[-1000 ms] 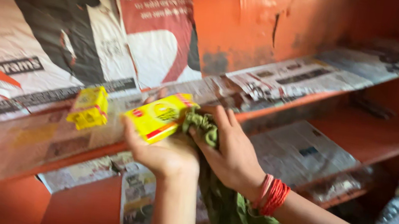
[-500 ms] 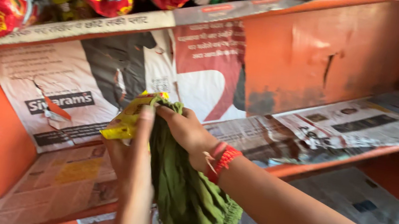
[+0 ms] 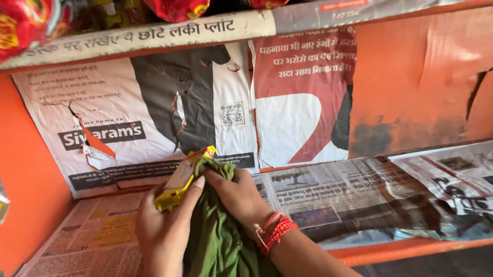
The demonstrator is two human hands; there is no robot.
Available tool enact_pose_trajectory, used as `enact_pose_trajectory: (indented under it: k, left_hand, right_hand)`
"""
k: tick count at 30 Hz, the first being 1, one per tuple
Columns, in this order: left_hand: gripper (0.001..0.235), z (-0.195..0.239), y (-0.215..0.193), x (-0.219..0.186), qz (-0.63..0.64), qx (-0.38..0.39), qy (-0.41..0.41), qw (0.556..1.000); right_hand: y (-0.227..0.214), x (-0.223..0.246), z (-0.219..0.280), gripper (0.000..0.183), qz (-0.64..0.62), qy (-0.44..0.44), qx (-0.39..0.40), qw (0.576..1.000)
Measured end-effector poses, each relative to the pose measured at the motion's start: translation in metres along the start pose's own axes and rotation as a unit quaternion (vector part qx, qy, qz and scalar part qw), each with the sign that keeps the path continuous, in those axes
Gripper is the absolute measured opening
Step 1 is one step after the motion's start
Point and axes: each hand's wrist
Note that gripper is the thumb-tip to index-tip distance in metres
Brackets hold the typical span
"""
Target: The person wipes an orange shelf with a green cloth, then picks up small yellow packets from a nearby pile, wipes each one individually, and places them back on the shelf. The person also wipes a small box and places it on the shelf.
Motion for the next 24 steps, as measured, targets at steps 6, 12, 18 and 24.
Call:
enact_pose_trajectory:
  k: [6, 12, 18, 24]
  left_hand:
    - [0.07, -0.002, 0.003, 0.017, -0.07, -0.027, 0.021, 0.997]
    - [0.071, -0.002, 0.002, 0.019, -0.225, 0.006, 0.032, 0.974]
    - [0.083, 0.0, 0.004, 0.004, -0.261, 0.036, 0.056, 0.963]
    - [0.047, 0.005, -0.015, -0.001, 0.081, 0.104, -0.113, 0.985]
  right_hand:
    - [0.0, 0.004, 0.003, 0.035, 0.171, -0.075, -0.084, 0.979]
    - [-0.002, 0.024, 0.022, 0.039, 0.239, 0.015, -0.157, 0.958]
    - [-0.011, 0.016, 0.015, 0.039, 0.29, -0.016, -0.185, 0.939]
    - [-0.011, 0.012, 0.014, 0.038, 0.192, -0.086, -0.042, 0.977]
Point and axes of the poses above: each hand's wrist, its own z-axis away from the middle knuckle, its own y-axis out of the palm, x = y × z, and after that the axes turned 2 degrees about y, right-handed
